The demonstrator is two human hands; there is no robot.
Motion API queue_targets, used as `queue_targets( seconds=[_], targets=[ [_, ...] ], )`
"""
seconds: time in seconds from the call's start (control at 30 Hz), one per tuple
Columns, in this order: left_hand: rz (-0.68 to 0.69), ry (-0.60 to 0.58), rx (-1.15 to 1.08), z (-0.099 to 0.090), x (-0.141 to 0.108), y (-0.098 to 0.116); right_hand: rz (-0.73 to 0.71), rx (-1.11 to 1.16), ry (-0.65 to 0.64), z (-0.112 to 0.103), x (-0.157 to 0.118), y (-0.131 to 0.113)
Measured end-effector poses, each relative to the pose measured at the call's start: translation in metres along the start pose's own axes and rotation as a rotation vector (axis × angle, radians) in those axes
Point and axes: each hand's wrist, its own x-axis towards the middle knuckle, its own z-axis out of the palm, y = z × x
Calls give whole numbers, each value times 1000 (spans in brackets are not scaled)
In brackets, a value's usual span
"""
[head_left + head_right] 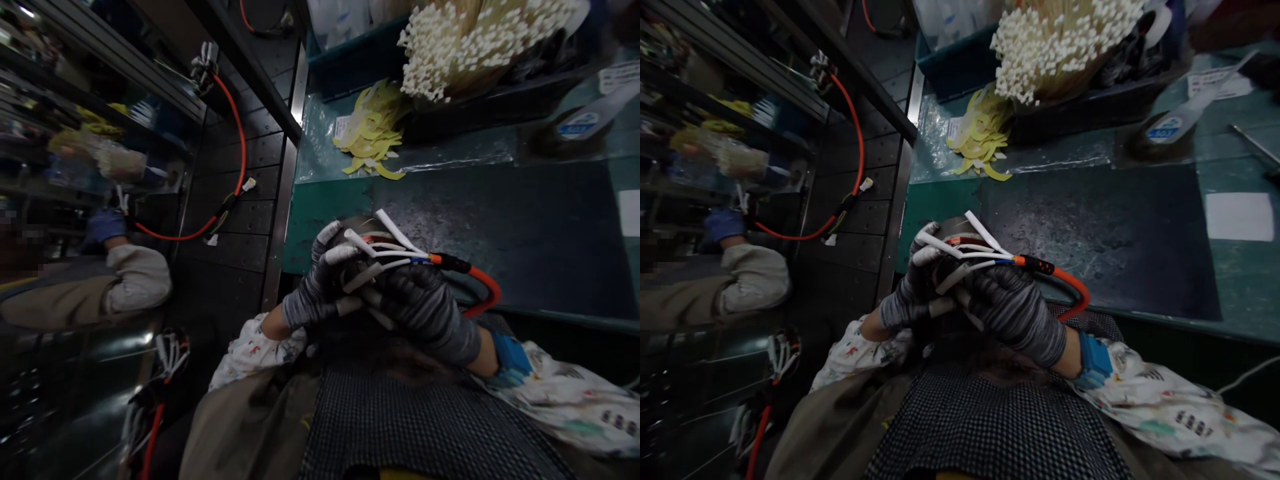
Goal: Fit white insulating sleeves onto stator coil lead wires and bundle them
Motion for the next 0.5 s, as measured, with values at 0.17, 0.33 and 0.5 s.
queue_targets(
  seconds=[0.17,0.33,0.5],
  targets=[
    [-36,10,-41,1,-1,3,70,-51,-23,1,0,-5],
    [-46,68,-75,5,-1,6,131,-59,-49,4,-3,-8],
    [-41,100,-72,9,-1,5,195,13,-143,12,-11,-7]
  ],
)
